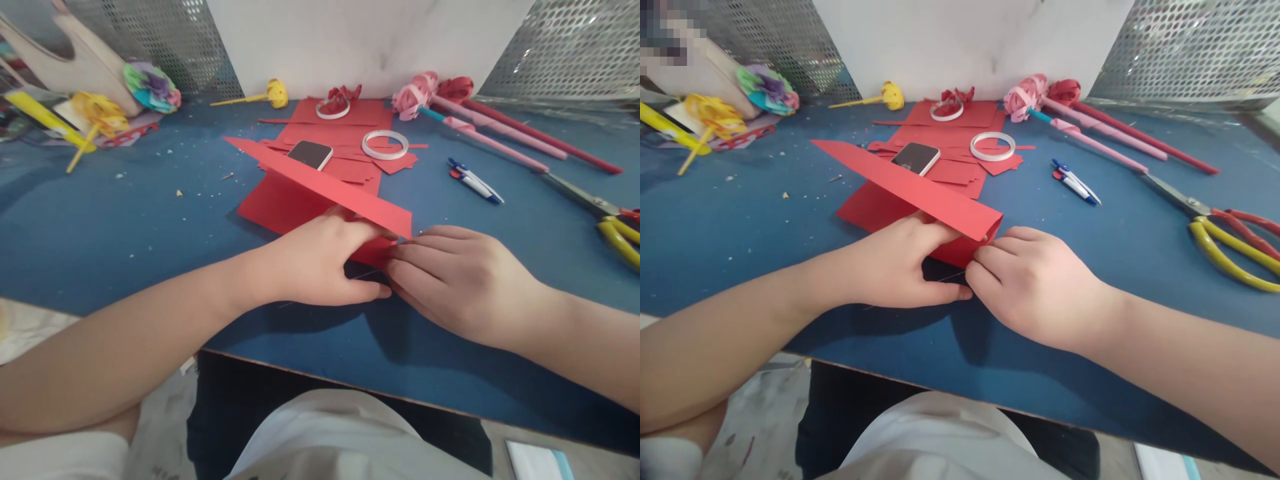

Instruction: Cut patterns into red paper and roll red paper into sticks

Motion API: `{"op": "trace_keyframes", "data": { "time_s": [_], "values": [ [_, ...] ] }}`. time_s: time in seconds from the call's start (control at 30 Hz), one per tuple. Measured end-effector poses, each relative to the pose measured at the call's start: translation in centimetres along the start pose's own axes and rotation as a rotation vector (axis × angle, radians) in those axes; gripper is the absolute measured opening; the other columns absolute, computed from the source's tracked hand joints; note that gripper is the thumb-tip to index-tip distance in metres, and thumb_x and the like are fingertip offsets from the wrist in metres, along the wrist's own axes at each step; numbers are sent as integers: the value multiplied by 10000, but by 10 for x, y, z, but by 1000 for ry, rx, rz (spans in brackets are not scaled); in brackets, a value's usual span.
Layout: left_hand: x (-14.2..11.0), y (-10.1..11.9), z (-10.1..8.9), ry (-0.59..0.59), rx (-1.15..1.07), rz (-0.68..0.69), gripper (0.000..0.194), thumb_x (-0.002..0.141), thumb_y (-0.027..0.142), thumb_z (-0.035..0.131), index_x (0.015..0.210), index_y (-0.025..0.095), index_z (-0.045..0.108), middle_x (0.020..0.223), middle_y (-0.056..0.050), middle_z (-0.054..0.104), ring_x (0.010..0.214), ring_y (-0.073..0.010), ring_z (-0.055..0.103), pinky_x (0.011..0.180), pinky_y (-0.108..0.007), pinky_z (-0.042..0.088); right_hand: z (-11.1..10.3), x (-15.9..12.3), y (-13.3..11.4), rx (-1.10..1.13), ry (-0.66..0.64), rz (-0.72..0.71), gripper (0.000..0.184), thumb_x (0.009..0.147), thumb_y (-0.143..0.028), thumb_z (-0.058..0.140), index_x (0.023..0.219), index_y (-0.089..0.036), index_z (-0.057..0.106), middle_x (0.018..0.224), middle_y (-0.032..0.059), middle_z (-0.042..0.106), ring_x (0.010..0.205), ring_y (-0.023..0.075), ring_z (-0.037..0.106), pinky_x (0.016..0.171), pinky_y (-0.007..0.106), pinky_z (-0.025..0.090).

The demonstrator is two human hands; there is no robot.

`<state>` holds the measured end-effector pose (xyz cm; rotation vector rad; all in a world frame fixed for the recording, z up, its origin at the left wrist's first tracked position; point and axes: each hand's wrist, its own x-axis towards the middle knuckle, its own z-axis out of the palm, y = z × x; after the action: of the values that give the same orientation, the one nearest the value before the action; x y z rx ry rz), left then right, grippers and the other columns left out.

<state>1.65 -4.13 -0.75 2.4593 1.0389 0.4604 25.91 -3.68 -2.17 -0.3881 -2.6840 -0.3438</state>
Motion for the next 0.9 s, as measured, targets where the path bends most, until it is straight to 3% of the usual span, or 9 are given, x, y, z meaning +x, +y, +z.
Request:
{"op": "trace_keyframes", "data": {
  "time_s": [0.13,0.23,0.33,0.57,0.7,0.8,0.9],
  "values": [
    [1,0,1,7,17,-18,585,880,411,790,1388,188,604,1232,-117,719,1108,-288,691,896,-402,584,1,0,0,-7,3,1,275,1047,-108,526,867,-133,733,831,100,750,704,215,679,692,368,522],
    [1,-1,1,32,4,-24,670,896,417,770,1474,190,519,1292,-141,706,1166,-303,698,956,-440,581,4,1,-1,-13,18,5,270,1044,-86,529,882,-120,743,917,121,786,772,220,716,719,361,537],
    [2,0,1,28,-13,-18,628,917,377,745,1478,193,532,1348,-128,707,1207,-294,698,1000,-443,576,5,2,-1,-36,33,-9,281,1052,-85,522,895,-114,753,933,129,793,798,222,725,719,356,541],
    [5,3,1,63,-65,8,277,920,230,700,1195,199,713,1281,-81,759,1213,-245,696,1037,-404,581,4,0,0,-91,43,-14,304,1063,-99,519,876,-125,758,820,99,762,697,206,684,647,349,533],
    [4,2,4,113,-74,-19,281,887,199,688,1166,186,723,1226,-89,775,1164,-251,713,1023,-417,595,5,0,-1,-128,66,-24,310,1059,-87,503,892,-129,761,927,123,796,757,210,704,649,341,537],
    [4,1,5,137,-75,-28,259,857,187,704,1113,169,733,1151,-84,788,1097,-248,730,958,-395,608,6,2,0,-149,73,-46,305,1050,-72,497,898,-118,757,927,129,793,739,207,687,635,338,521],
    [5,1,5,128,-71,-34,107,833,158,709,937,162,734,983,-57,800,933,-228,740,822,-363,597,6,4,2,-159,63,-48,294,1035,-64,501,881,-114,746,792,96,730,665,203,625,614,343,491]
  ]
}}
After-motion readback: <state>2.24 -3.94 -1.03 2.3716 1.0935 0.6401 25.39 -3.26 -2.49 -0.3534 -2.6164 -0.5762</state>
